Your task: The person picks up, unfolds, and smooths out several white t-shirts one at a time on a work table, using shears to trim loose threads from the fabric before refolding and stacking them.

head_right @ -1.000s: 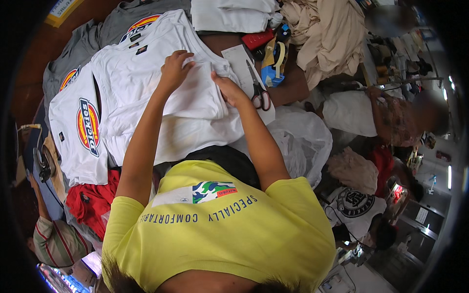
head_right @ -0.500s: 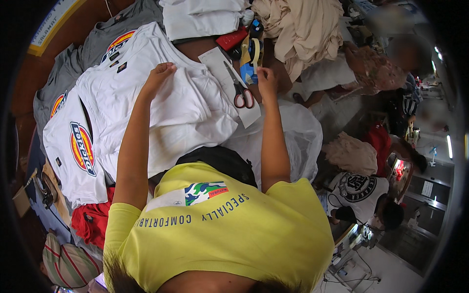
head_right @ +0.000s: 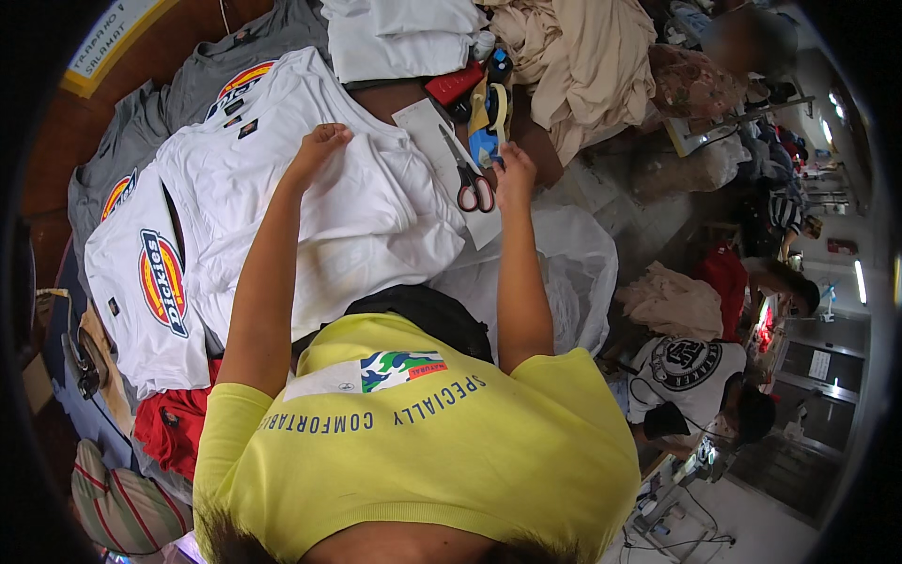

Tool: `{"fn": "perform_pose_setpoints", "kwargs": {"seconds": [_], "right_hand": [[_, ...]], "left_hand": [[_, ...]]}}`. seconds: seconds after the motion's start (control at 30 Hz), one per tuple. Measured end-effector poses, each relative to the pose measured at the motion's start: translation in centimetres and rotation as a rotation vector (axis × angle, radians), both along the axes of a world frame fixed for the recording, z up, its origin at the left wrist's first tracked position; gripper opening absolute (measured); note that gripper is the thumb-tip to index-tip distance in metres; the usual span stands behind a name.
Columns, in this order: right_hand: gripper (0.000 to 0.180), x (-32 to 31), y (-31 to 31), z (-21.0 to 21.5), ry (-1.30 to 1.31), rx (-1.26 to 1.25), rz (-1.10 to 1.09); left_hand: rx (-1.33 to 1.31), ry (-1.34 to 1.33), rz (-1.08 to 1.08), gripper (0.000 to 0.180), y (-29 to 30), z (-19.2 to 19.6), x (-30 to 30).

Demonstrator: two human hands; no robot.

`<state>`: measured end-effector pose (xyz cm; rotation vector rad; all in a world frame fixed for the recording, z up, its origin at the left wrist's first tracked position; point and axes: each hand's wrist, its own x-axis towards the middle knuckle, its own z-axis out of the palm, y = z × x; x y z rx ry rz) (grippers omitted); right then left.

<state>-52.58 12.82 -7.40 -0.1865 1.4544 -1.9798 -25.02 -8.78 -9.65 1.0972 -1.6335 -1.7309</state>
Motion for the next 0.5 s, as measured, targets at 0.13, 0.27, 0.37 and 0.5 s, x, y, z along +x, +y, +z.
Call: {"fn": "perform_pose_setpoints", "kwargs": {"seconds": [0.13, 0.27, 0.37, 0.5], "right_hand": [[0.015, 0.4, 0.2, -1.9, 0.175, 0.073, -0.075], [0.019, 1.5, -0.5, -1.5, 0.677, 0.431, -0.177], [0.014, 1.6, -0.7, -1.5, 0.912, 0.516, -0.238], [0.012, 2.0, -0.1, -1.0, 1.069, 0.538, -0.246]], "left_hand": [[-0.11, -0.058, -0.013, 0.047, -0.3, -0.6, -0.1], [-0.167, -0.114, -0.016, 0.041, -0.3, -0.4, 0.4], [-0.148, -0.08, -0.025, 0.038, 0.3, 0.6, 0.3], [-0.779, -0.54, 0.34, 0.036, 4.7, 3.8, -1.0]]}}
